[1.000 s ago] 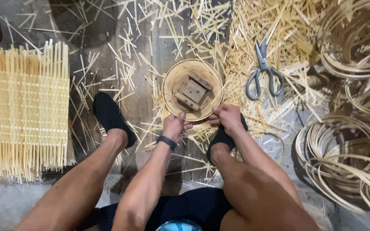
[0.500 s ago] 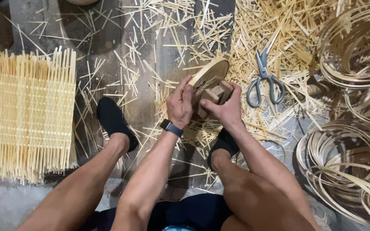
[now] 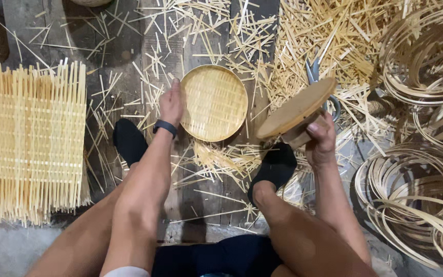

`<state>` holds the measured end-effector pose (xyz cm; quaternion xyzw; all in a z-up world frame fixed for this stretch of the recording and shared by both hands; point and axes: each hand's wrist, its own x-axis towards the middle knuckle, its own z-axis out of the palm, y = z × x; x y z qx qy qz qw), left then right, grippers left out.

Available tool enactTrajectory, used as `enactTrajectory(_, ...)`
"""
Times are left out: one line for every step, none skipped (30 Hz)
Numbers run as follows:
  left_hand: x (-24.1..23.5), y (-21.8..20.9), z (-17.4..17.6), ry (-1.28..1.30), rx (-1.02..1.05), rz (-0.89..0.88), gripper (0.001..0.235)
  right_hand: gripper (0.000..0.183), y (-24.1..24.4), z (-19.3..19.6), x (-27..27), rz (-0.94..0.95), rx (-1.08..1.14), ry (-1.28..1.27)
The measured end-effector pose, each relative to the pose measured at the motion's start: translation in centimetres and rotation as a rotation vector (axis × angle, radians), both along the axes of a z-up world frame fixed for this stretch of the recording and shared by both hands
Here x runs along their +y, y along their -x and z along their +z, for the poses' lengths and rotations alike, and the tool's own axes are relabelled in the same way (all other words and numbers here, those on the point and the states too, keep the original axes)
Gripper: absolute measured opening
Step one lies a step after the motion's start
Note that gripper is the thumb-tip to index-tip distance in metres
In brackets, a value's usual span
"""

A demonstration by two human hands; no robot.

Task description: The person sits on the floor and repeatedly places a woven bamboo mat over a circular wooden base, then uses shears to trim the excess matting flush with the base edge. The person stacks the finished bases to the side.

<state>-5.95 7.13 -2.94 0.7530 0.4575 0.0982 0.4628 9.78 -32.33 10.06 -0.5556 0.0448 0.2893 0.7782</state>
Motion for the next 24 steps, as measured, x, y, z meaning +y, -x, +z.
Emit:
enactTrajectory(-0.4, -0.3, 0.0, -0.012, -0.034, 0.004, 0.059, 0.09, -0.1, -0.4, -0.5, -0.03, -0.006, 0.06)
enactTrajectory(-1.4, -0.9, 0.1, -0.277, 0.041, -0.027, 0.055, 0.089, 0.1, -0.7, -1.0, -0.044, 0.004, 0.069)
enactTrajectory(-3.1, -1.5, 0.4, -0.542, 0.119, -0.058, 0.053, 0.087, 0.3, -1.0, -1.3, -0.056, 0.015, 0.077)
enactTrajectory(-5.1, -2.2, 0.8, -0.806, 0.198, -0.091, 0.053, 0.086, 0.5, -1.4, -1.4, -0.069, 0.025, 0.085)
enactTrajectory(-8.0, -2.2, 1.4, -0.258, -0.003, -0.052, 0.063, 0.084, 0.7, -1.7, -1.4, -0.076, 0.038, 0.062)
enactTrajectory(-10.2, -2.3, 2.0, -0.455, 0.033, -0.444, 0.076, 0.081, 0.8, -2.1, -1.3, -0.083, 0.051, 0.04)
enactTrajectory(-13.3, -2.8, 2.3, -0.368, 0.375, -0.704, 0.095, 0.078, 0.8, -2.4, -1.2, -0.092, 0.06, 0.013)
enactTrajectory(-15.6, -2.3, 2.7, -0.431, 0.261, -0.748, 0.085, 0.077, 0.9, -2.7, -1.2, -0.093, 0.058, 0.023)
enactTrajectory(-17.0, -1.7, 2.8, -0.496, 0.144, -0.786, 0.075, 0.076, 0.8, -2.9, -1.3, -0.092, 0.053, 0.031)
enactTrajectory(-17.5, -0.8, 2.6, -0.53, 0.153, -0.802, 0.071, 0.076, 0.8, -3.1, -1.5, -0.092, 0.048, 0.04)
enactTrajectory(-17.4, 0.3, 2.3, -0.566, 0.166, -0.816, 0.069, 0.074, 0.8, -3.4, -1.7, -0.087, 0.037, 0.051)
enactTrajectory(-16.9, 1.0, 1.8, -0.601, 0.18, -0.829, 0.068, 0.073, 0.9, -3.7, -2.0, -0.082, 0.027, 0.062)
enactTrajectory(-15.4, 1.7, 1.4, -0.653, 0.134, -0.848, 0.064, 0.072, 0.9, -4.1, -2.1, -0.073, 0.015, 0.069)
enactTrajectory(-13.5, 2.5, 1.2, -0.704, 0.089, -0.868, 0.06, 0.072, 0.9, -4.4, -2.3, -0.068, 0.019, 0.076)
enactTrajectory(-11.4, 3.1, 1.3, -0.76, 0.044, -0.886, 0.057, 0.071, 1.0, -4.6, -2.6, -0.063, 0.019, 0.08)
enactTrajectory(-9.0, 3.2, 1.7, -0.857, -0.031, -0.915, 0.055, 0.071, 1.2, -4.9, -2.8, -0.058, 0.02, 0.084)
enactTrajectory(-6.3, 3.0, 2.4, -0.949, -0.108, -0.948, 0.054, 0.07, 1.4, -5.1, -3.1, -0.056, 0.021, 0.086)
enactTrajectory(-3.5, 2.5, 3.6, -1.042, -0.185, -0.98, 0.054, 0.068, 1.6, -5.4, -3.4, -0.054, 0.022, 0.088)
enactTrajectory(-0.5, 1.6, 5.3, -1.075, -0.227, -1.017, 0.05, 0.067, 1.6, -5.7, -3.6, -0.059, 0.021, 0.091)
enactTrajectory(3.0, 0.4, 7.5, -1.108, -0.269, -1.054, 0.047, 0.067, 1.5, -5.9, -3.7, -0.052, 0.014, 0.101)
enactTrajectory(6.3, -1.0, 9.8, -1.323, 0.162, -1.177, 0.042, 0.066, 1.5, -6.2, -3.8, -0.046, 0.009, 0.114)
enactTrajectory(9.7, -2.2, 12.3, -1.57, -0.003, -0.925, 0.039, 0.066, 1.5, -6.3, -3.9, -0.039, 0.004, 0.127)
enactTrajectory(13.2, -3.9, 14.7, -1.49, -0.07, -0.85, 0.042, 0.066, 1.5, -6.4, -3.8, -0.03, 0.001, 0.137)
enactTrajectory(16.5, -5.5, 16.9, -1.148, -0.122, -0.771, 0.028, 0.066, 1.6, -6.4, -3.8, -0.02, -0.001, 0.148)
